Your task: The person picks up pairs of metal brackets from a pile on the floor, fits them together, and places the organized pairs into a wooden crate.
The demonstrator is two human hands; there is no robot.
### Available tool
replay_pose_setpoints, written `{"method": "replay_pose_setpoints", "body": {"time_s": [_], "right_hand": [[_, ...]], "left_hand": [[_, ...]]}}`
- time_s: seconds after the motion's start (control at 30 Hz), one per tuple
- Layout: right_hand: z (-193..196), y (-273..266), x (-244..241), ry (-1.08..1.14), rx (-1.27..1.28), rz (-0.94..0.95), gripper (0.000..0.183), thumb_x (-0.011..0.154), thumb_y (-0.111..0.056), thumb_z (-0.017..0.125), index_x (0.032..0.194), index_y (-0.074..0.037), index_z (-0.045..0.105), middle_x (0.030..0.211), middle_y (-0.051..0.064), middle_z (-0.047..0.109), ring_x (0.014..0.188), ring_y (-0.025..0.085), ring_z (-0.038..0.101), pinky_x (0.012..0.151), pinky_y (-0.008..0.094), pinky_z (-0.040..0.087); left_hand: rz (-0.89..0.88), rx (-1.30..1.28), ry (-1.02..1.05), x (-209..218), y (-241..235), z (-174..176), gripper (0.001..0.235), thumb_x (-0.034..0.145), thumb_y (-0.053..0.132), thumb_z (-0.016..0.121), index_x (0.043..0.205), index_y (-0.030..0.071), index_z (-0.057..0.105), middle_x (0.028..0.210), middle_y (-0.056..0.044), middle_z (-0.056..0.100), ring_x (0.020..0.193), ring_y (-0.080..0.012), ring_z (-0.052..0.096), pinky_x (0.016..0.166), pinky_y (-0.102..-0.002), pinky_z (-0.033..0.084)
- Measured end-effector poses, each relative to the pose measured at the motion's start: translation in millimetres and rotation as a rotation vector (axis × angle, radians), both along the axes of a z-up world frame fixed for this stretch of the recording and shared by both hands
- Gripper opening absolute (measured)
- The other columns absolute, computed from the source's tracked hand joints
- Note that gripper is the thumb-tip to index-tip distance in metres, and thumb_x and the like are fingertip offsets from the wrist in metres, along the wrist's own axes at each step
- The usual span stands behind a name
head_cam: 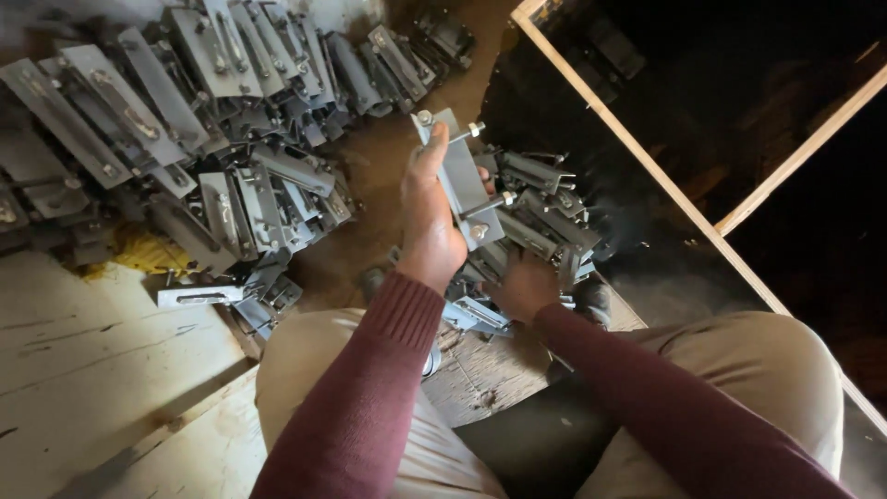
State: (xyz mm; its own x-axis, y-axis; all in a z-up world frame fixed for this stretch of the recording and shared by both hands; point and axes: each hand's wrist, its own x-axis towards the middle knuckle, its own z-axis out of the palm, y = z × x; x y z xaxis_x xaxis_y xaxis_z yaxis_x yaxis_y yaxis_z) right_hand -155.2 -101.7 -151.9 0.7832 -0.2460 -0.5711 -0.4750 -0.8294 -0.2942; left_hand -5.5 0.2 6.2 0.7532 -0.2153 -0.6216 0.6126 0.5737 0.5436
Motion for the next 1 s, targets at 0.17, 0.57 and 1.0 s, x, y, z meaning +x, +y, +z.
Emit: {"method": "replay_pose_setpoints", "body": {"time_s": [0.17, 0.57, 1.0], "right_hand": [[-41, -2, 4, -0.16, -0.246, 0.098, 0.067, 0.084, -0.044, 0.075, 0.124, 0.005, 0.055, 0.118, 0.025, 0.055, 0.107, 0.042, 0.063, 0.083, 0.055, 0.059], [83, -66, 44, -0.179, 0.796, -0.559, 0.04, 0.093, -0.036, 0.066, 0.101, 0.002, 0.076, 0.096, 0.02, 0.064, 0.092, 0.031, 0.061, 0.082, 0.048, 0.054], [136, -57, 19, -0.523, 1.77, -0.6, 0.07, 0.077, -0.046, 0.082, 0.13, -0.005, 0.06, 0.109, 0.018, 0.074, 0.103, 0.03, 0.074, 0.092, 0.043, 0.059]], "left_hand": [[-0.014, 0.029, 0.038, 6, -1, -16, 0.04, 0.082, 0.046, 0.078, 0.093, 0.015, 0.055, 0.071, -0.025, 0.068, 0.057, -0.0317, 0.071, 0.051, -0.041, 0.062], [0.035, 0.041, 0.112, 17, 4, -12, 0.044, 0.082, 0.047, 0.079, 0.098, 0.01, 0.062, 0.074, -0.026, 0.07, 0.061, -0.0312, 0.072, 0.057, -0.043, 0.064], [0.019, 0.135, 0.096, 28, 16, -44, 0.045, 0.083, 0.045, 0.077, 0.102, 0.005, 0.066, 0.078, -0.026, 0.07, 0.065, -0.0326, 0.073, 0.061, -0.044, 0.065]]}}
